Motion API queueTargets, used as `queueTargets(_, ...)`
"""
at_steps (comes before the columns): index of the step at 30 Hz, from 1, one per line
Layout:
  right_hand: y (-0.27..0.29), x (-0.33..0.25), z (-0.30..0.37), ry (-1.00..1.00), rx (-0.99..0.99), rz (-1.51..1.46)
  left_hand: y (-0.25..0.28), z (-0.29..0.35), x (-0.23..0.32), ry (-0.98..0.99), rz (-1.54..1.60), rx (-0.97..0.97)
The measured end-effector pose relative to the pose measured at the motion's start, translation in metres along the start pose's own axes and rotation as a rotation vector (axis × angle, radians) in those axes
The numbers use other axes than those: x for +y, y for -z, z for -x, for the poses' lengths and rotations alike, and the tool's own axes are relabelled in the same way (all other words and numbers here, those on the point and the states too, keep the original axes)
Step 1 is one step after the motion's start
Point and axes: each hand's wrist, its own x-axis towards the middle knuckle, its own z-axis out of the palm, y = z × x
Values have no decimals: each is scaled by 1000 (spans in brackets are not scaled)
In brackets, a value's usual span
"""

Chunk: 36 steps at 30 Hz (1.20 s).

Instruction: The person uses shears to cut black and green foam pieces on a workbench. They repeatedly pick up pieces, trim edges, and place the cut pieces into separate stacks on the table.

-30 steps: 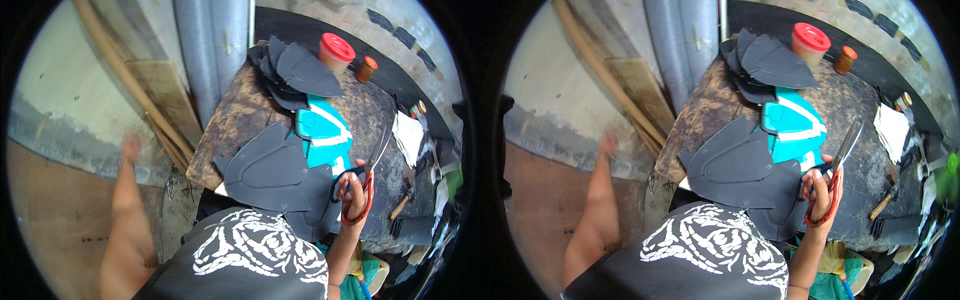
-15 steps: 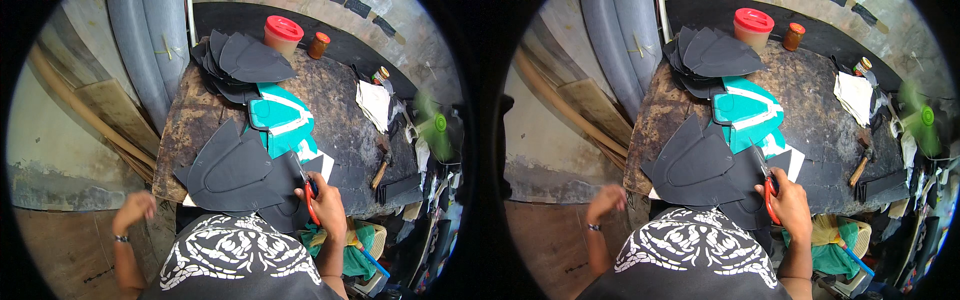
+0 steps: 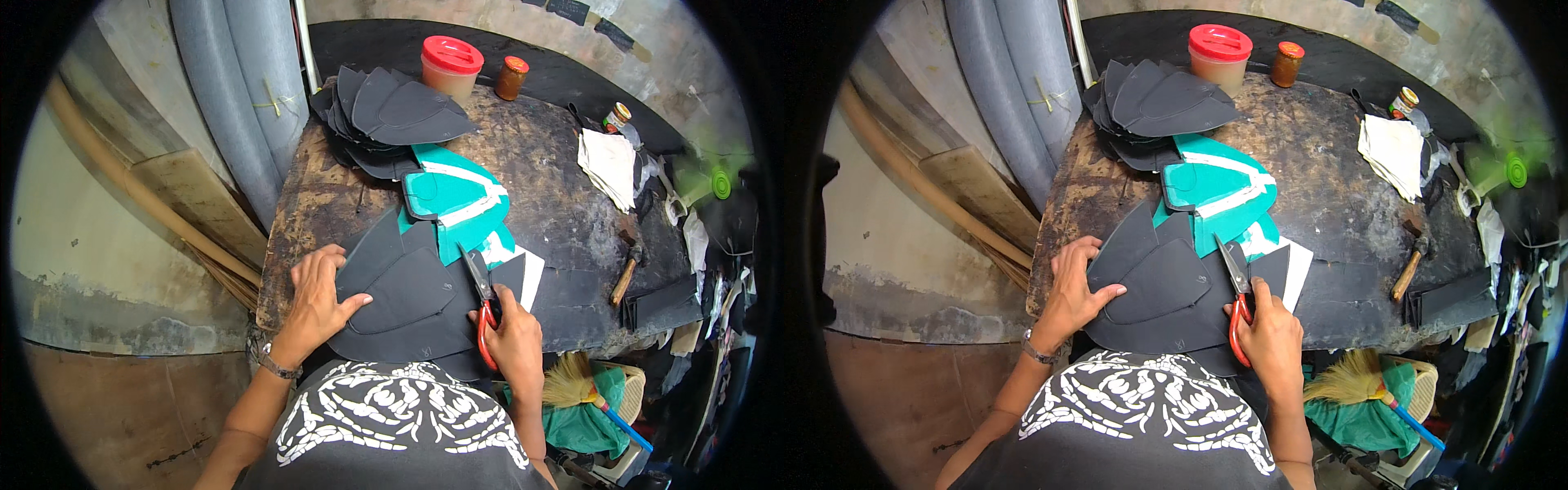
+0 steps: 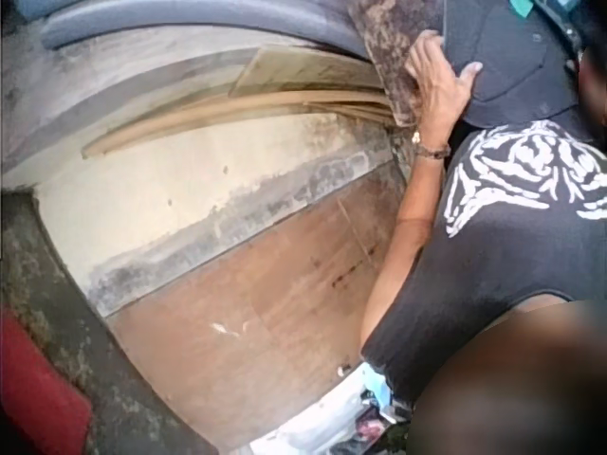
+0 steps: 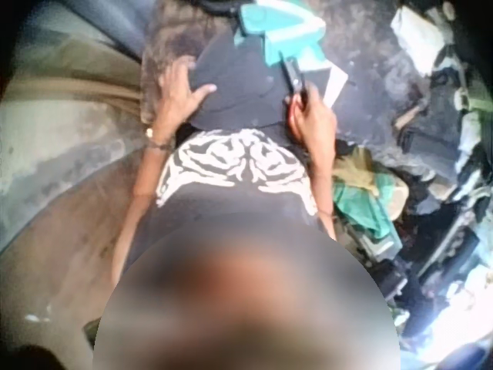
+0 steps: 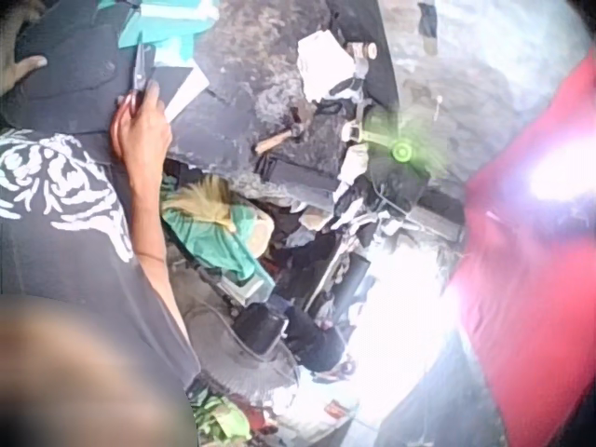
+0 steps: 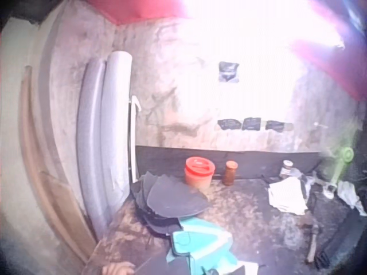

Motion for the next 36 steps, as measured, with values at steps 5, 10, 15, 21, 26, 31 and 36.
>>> queueTargets(5, 5, -3, -3, 33, -29, 12, 7, 5, -10, 411, 1185, -89)
queueTargets(10, 12, -18, -4, 72, -19, -33, -5, 4, -46, 450, 2602, -304)
queueTargets(15, 24, -34, -16, 257, 2, 187, -21, 10, -60, 598, 2771, -221)
queueTargets(21, 35, -55, -42, 484, 10, 325, -18, 13, -53, 588, 2694, -171)
queueTargets(26, 21, -76, -62, 549, -29, 428, -13, 12, -45, 653, 2384, -154)
queueTargets(31, 15, -78, -68, 598, -50, 407, -17, 9, -44, 633, 2259, -98)
queueTargets(36, 9, -72, -64, 603, -104, 385, -24, 8, -49, 586, 2001, -132)
